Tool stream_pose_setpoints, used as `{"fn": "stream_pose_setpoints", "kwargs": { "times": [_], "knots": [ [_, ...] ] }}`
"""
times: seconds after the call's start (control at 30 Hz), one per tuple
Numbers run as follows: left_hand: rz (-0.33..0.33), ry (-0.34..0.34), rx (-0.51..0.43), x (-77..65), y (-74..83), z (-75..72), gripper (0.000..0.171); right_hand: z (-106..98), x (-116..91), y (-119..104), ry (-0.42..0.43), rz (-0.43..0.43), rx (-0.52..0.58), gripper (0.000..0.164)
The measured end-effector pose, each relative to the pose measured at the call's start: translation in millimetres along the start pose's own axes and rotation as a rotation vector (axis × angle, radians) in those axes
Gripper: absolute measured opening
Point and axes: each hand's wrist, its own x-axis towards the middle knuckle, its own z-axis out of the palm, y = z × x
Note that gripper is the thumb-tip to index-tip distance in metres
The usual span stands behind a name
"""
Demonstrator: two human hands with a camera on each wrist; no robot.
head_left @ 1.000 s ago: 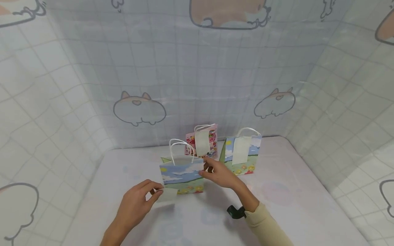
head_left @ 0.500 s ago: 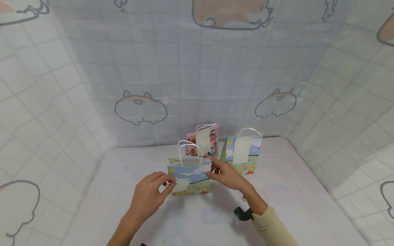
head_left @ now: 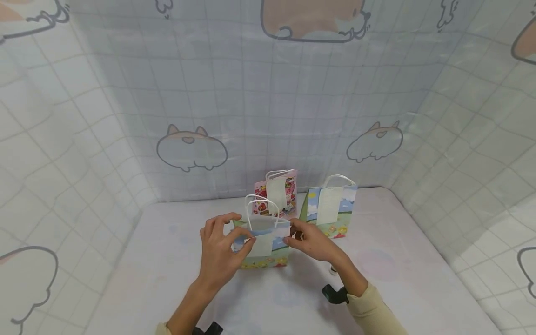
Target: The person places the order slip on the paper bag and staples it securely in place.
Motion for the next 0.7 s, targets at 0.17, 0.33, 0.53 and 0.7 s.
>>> {"fn": "stream_pose_setpoints", "kwargs": {
  "times": [0.17, 0.33, 0.53, 0.7],
  "knots": [
    [-0.024, -0.01, -0.065, 1.7, 0.1, 10.7, 0.014, -3, -5, 0, -0.001, -0.01, -0.002, 0.019],
    [-0.055, -0.005, -0.102, 1.1, 0.5, 19.9, 0.018, -6, -8, 0, 0.007, -0.012, -0.029, 0.019],
    [-0.089, 0.009, -0.121, -1.0, 0.5, 27.1, 0.027, -8, -11, -1, 0.012, -0.004, -0.039, 0.019],
    [-0.1, 0.022, -0.137, -1.9, -1.1, 30.5, 0.031, -7, -11, -2, 0.035, -0.011, -0.068, 0.02]
  ]
}}
